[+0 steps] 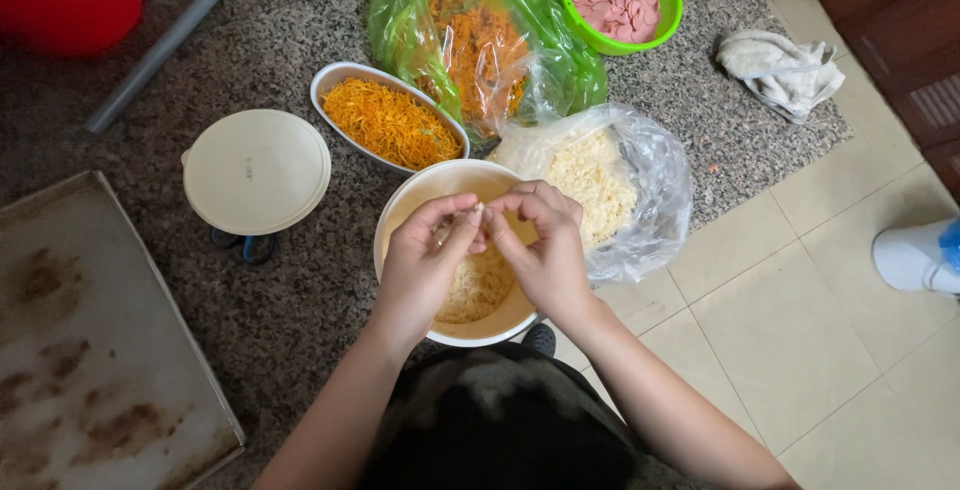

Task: Pulling apart and shredding pieces of cheese into a bowl for food preparation.

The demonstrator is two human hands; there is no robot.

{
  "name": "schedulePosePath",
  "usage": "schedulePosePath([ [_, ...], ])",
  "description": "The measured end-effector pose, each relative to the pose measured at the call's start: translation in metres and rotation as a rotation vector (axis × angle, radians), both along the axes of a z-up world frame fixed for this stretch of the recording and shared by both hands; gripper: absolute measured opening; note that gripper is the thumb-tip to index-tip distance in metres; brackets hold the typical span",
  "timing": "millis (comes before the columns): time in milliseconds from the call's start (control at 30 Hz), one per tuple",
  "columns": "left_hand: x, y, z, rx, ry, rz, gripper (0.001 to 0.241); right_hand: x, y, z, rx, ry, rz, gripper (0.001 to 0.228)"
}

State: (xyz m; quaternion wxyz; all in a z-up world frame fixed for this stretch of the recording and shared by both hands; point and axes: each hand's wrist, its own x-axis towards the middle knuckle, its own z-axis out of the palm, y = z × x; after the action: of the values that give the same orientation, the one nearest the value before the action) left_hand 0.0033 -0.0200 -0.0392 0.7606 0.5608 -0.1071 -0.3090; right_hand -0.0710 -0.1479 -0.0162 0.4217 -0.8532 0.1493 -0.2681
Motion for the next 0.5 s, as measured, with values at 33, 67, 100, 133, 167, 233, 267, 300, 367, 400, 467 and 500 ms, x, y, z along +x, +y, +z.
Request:
schedulePosePath([
  [33, 0.001, -0.001, -0.005, -0.002, -0.001, 0.001, 0.034, -0.001, -0.002, -0.004, -0.002, -0.001, 0.001, 0.009],
  [67, 0.001, -0.002, -0.010, 0.012, -0.008, 0.022, 0.034, -0.002, -0.003, -0.009, -0.035, 0.001, 0.002, 0.007],
  [100, 0.001, -0.003, -0.015, 0.025, -0.015, 0.042, 0.034, -0.003, -0.004, -0.013, -0.069, 0.002, 0.003, 0.005],
  [133, 0.001, -0.004, -0.016, 0.025, -0.014, 0.044, 0.034, -0.003, -0.004, -0.014, -0.069, 0.004, 0.006, 0.005],
  [167, 0.000, -0.004, -0.017, 0.027, -0.016, 0.056, 0.035, -0.003, -0.004, -0.014, -0.080, 0.008, 0.008, 0.005],
  [233, 0.000, -0.005, -0.019, 0.027, -0.021, 0.069, 0.035, -0.003, -0.004, -0.013, -0.092, 0.010, 0.012, 0.004],
  [267, 0.001, -0.006, -0.020, 0.030, -0.046, 0.089, 0.035, -0.003, -0.003, -0.012, -0.102, 0.007, 0.004, 0.004],
  [300, 0.002, -0.006, -0.020, 0.034, -0.071, 0.109, 0.035, -0.002, -0.002, -0.010, -0.111, 0.004, -0.004, 0.003],
  [367, 0.000, -0.002, -0.008, 0.036, -0.068, 0.131, 0.033, 0.000, -0.002, -0.008, -0.096, 0.001, -0.009, 0.003],
  [400, -0.002, 0.000, -0.002, 0.038, -0.060, 0.147, 0.032, -0.001, -0.001, -0.007, -0.082, 0.001, -0.020, 0.004],
  [467, -0.003, 0.002, 0.010, 0.066, -0.066, 0.148, 0.030, -0.001, -0.002, -0.009, -0.069, -0.005, -0.019, 0.003],
  [500, -0.003, 0.003, 0.016, 0.090, -0.071, 0.149, 0.029, -0.002, -0.003, -0.010, -0.060, -0.010, -0.019, 0.004],
])
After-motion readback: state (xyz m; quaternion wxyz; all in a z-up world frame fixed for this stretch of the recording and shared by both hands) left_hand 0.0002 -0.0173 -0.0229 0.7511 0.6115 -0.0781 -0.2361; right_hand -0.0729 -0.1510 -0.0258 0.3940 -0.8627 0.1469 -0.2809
